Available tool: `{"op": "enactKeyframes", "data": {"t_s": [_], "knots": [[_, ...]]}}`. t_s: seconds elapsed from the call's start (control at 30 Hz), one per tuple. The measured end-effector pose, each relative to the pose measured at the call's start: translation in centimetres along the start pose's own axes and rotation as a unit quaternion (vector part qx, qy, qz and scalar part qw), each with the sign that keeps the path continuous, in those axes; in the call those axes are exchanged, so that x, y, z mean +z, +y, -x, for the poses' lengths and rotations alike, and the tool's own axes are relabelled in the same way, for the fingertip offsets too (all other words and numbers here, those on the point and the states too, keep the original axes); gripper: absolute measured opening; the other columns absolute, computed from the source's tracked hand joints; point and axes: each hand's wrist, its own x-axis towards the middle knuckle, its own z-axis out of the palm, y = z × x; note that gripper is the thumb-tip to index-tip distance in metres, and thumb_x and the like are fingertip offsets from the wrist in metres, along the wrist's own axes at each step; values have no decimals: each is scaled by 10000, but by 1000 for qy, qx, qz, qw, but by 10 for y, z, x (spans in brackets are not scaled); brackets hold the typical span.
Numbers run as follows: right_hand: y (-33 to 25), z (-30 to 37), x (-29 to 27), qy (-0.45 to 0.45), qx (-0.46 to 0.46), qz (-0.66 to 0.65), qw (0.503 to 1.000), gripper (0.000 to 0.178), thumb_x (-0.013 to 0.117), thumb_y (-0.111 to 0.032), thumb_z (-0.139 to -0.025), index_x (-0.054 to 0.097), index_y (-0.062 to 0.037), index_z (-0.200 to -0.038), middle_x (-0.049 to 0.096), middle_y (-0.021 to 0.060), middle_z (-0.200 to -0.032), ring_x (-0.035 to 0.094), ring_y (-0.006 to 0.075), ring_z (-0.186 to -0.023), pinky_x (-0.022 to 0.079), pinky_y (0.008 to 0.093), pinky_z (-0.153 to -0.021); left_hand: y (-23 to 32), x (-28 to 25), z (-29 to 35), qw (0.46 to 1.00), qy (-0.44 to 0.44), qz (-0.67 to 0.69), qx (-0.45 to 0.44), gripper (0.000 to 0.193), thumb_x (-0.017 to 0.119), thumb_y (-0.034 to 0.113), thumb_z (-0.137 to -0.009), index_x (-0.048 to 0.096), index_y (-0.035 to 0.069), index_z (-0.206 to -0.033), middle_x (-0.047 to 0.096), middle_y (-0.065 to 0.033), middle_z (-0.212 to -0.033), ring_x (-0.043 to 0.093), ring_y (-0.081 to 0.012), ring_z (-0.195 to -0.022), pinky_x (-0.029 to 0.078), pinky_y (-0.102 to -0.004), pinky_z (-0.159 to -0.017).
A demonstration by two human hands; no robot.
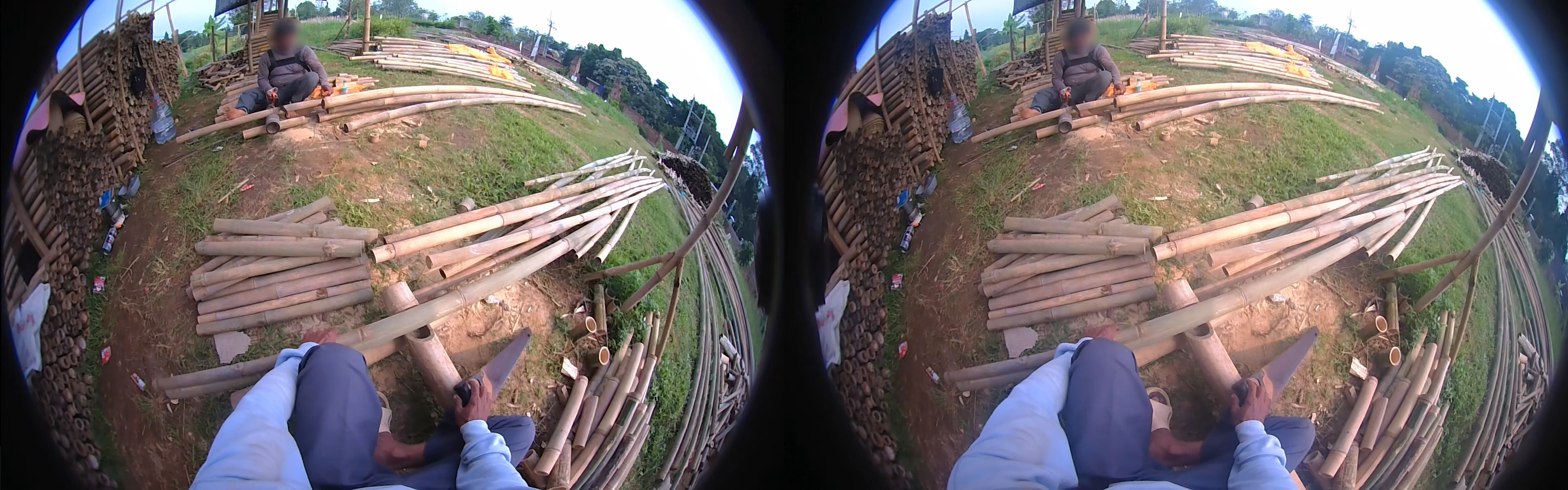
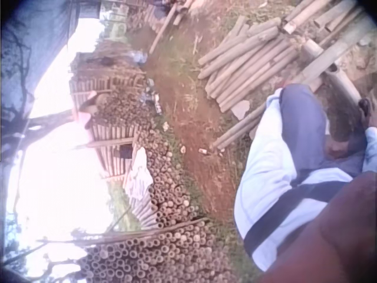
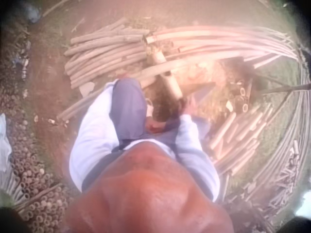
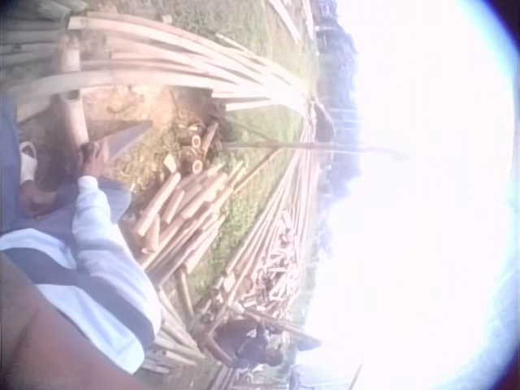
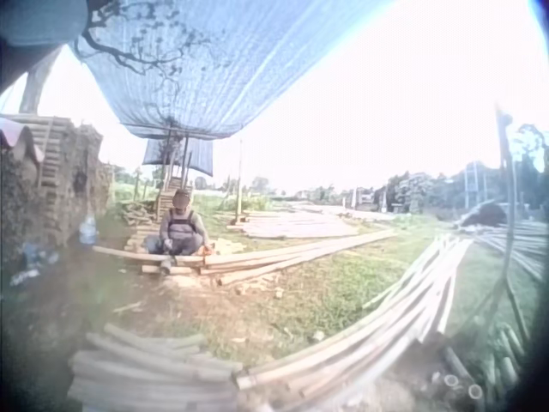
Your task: The person sits on the ground and uses a hand saw to cut bamboo poles into shorter sections. The cut pieces are placed on a nearby pile. Another person is visible in the background.
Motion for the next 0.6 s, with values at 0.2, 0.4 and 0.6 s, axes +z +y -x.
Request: {"op": "enactKeyframes", "data": {"t_s": [0.2,0.4,0.6], "knots": [[-6,-3,3,26,4,-8,1000,583,783,-257,-805,527,-123,-1312,585,164,-1238,541,370,-1190,395,491,-1039,-10,-8,12,1000,-1,-3,-25,480,733,328,-777,643,82,-1179,703,-197,-1134,700,-361,-1037,489,-485,-953],[15,-2,8,148,-67,-66,985,292,637,26,-691,686,-61,-966,664,128,-1072,611,375,-1016,496,462,-867,-8,-8,15,999,-8,1,-36,516,749,335,-764,638,81,-1198,703,-201,-1140,697,-366,-1047,490,-487,-960],[6,-2,8,151,-28,-95,984,409,638,23,-708,679,-104,-1094,660,149,-1104,612,382,-1033,489,459,-899,-10,-10,16,999,-14,4,-39,552,764,342,-750,634,79,-1218,703,-205,-1146,694,-371,-1056,492,-489,-967]]}}
